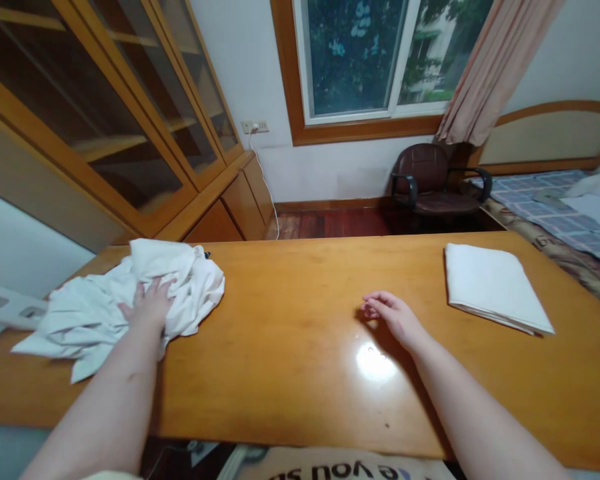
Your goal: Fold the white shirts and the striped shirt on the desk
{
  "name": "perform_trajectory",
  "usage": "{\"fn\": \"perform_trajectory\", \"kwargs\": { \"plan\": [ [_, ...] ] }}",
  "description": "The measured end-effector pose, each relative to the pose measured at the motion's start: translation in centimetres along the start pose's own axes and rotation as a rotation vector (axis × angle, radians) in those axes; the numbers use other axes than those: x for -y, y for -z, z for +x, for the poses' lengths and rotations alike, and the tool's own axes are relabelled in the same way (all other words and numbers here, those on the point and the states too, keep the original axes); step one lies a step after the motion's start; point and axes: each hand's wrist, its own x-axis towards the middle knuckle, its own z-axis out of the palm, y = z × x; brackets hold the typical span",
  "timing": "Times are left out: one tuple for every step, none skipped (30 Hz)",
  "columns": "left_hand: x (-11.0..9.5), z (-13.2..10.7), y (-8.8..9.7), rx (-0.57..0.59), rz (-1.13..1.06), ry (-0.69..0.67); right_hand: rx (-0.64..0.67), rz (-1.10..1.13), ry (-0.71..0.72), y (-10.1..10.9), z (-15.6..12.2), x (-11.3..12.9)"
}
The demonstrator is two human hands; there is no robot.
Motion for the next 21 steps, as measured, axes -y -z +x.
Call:
{"fn": "perform_trajectory", "kwargs": {
  "plan": [
    [0.7, 0.0, -1.4, 0.06, 0.01, 0.074, -0.018, -0.023, 0.016, 0.2, 0.2, 0.0],
    [1.2, 0.2, -2.5, 0.082, 0.016, 0.118, -0.051, -0.064, 0.043, 0.6, 0.4, 0.1],
    [1.7, 0.5, -3.3, 0.098, 0.037, 0.182, -0.104, -0.131, 0.081, 1.2, 0.6, 0.3],
    [2.0, 0.9, -3.8, 0.103, 0.055, 0.217, -0.181, -0.229, 0.127, 2.1, 0.8, 0.5],
    [2.2, 1.3, -4.2, 0.104, 0.072, 0.239, -0.281, -0.353, 0.178, 3.1, 1.1, 0.8],
    [2.4, 1.7, -4.4, 0.106, 0.087, 0.253, -0.401, -0.498, 0.223, 4.5, 1.3, 1.2],
    [2.6, 2.0, -4.6, 0.113, 0.099, 0.255, -0.536, -0.651, 0.25, 5.9, 1.5, 1.5],
    [2.7, 2.1, -4.7, 0.119, 0.108, 0.248, -0.677, -0.79, 0.252, 7.5, 1.7, 1.9],
    [2.8, 2.2, -4.9, 0.112, 0.116, 0.245, -0.808, -0.903, 0.204, 9.1, 1.8, 2.1],
    [3.0, 2.1, -5.2, 0.098, 0.122, 0.242, -0.917, -0.983, 0.107, 10.7, 1.9, 2.3],
    [3.1, 2.0, -5.4, 0.074, 0.126, 0.241, -0.978, -1.04, -0.025, 12.1, 1.9, 2.3],
    [3.3, 1.9, -5.6, 0.045, 0.129, 0.237, -1.0, -1.088, -0.155, 13.3, 1.8, 2.3],
    [3.5, 1.8, -5.8, 0.017, 0.13, 0.23, -0.992, -1.13, -0.26, 14.3, 1.7, 2.3],
    [3.7, 1.8, -5.9, -0.007, 0.13, 0.223, -0.964, -1.171, -0.328, 15.0, 1.6, 2.2],
    [3.7, 1.8, -5.9, -0.019, 0.129, 0.215, -0.93, -1.21, -0.361, 15.4, 1.5, 2.1],
    [3.7, 1.8, -5.8, -0.021, 0.126, 0.21, -0.906, -1.237, -0.372, 15.7, 1.4, 2.1],
    [3.6, 1.7, -5.5, -0.014, 0.12, 0.208, -0.896, -1.247, -0.381, 15.8, 1.3, 2.2],
    [3.3, 1.6, -5.2, -0.014, 0.113, 0.215, -0.89, -1.238, -0.407, 15.8, 1.2, 2.3],
    [2.9, 1.4, -4.9, -0.035, 0.103, 0.231, -0.886, -1.216, -0.436, 15.8, 1.2, 2.4],
    [2.2, 0.9, -4.5, -0.089, 0.086, 0.251, -0.889, -1.188, -0.451, 15.8, 1.2, 2.6],
    [1.5, 0.2, -4.2, -0.172, 0.06, 0.259, -0.9, -1.159, -0.442, 15.7, 1.2, 2.8]
  ]
}}
